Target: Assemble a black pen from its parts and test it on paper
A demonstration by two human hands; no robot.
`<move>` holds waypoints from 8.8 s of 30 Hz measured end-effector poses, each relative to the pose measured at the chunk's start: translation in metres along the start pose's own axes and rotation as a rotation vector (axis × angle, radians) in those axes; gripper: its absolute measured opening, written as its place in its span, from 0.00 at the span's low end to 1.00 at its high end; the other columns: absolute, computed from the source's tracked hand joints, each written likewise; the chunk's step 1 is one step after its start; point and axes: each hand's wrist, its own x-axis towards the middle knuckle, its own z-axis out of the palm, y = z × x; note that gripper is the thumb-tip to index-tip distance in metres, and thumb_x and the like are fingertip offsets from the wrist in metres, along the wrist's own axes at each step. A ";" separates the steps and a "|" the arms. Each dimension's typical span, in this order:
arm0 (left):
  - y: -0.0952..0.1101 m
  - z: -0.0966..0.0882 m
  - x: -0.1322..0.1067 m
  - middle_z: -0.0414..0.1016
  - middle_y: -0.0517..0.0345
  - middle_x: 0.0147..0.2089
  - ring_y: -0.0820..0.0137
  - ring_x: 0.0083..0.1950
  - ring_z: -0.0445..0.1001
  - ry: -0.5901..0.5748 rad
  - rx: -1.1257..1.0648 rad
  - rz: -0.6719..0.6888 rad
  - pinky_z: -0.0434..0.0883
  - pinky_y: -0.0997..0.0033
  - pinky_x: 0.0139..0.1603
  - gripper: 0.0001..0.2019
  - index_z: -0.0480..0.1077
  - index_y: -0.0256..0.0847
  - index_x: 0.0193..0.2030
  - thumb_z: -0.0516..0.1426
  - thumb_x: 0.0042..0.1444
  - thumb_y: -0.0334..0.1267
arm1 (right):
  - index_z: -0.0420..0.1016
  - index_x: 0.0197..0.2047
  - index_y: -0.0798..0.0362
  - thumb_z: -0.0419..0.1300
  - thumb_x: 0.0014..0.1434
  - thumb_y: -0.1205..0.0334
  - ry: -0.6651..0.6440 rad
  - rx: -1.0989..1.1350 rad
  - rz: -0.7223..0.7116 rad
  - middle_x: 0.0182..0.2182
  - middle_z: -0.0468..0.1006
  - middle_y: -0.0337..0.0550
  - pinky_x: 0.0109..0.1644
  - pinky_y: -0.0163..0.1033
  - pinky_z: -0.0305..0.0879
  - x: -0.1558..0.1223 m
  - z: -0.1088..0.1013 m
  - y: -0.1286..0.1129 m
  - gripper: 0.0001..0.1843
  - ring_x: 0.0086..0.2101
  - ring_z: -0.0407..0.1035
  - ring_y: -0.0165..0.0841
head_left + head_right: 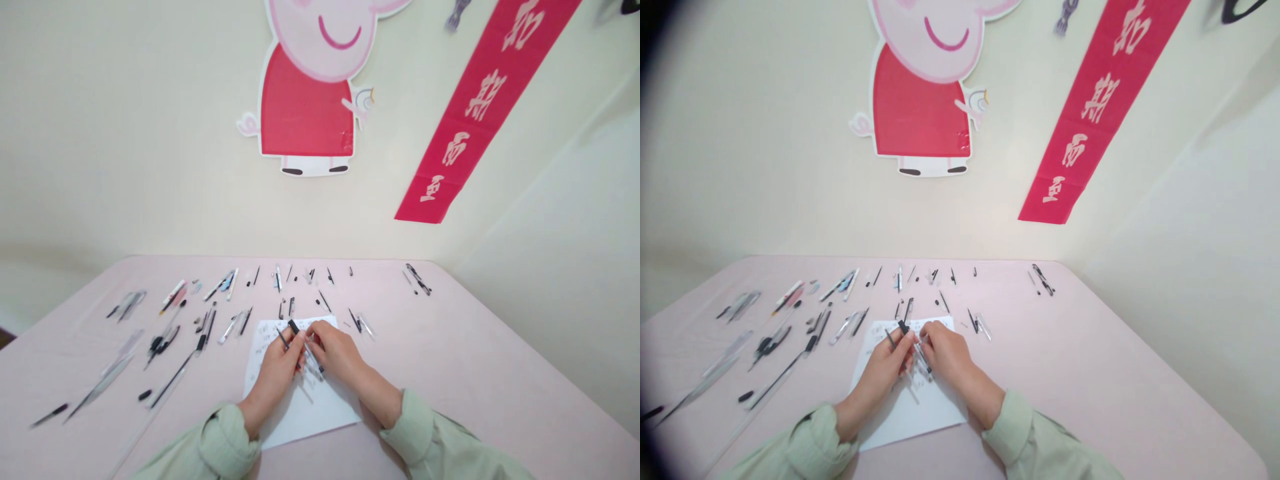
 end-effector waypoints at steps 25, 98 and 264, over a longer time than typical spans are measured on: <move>-0.006 -0.002 -0.001 0.70 0.59 0.25 0.70 0.23 0.71 0.045 -0.188 -0.030 0.68 0.71 0.23 0.27 0.71 0.37 0.35 0.50 0.56 0.62 | 0.67 0.33 0.50 0.57 0.59 0.62 0.078 -0.112 0.143 0.27 0.73 0.37 0.30 0.34 0.50 -0.029 -0.015 -0.011 0.04 0.27 0.65 0.31; 0.011 -0.014 0.002 0.71 0.56 0.37 0.64 0.40 0.71 0.203 0.329 0.418 0.69 0.61 0.43 0.04 0.66 0.43 0.39 0.55 0.56 0.37 | 0.71 0.31 0.51 0.51 0.54 0.69 0.447 0.445 0.058 0.31 0.73 0.42 0.42 0.41 0.65 -0.010 -0.014 0.019 0.08 0.37 0.69 0.38; 0.020 -0.034 0.025 0.77 0.55 0.35 0.73 0.36 0.73 0.092 -0.462 -0.084 0.72 0.74 0.41 0.15 0.79 0.38 0.36 0.68 0.43 0.45 | 0.66 0.28 0.50 0.48 0.66 0.59 0.153 0.300 -0.004 0.18 0.66 0.34 0.32 0.34 0.57 -0.016 0.001 0.008 0.15 0.24 0.64 0.31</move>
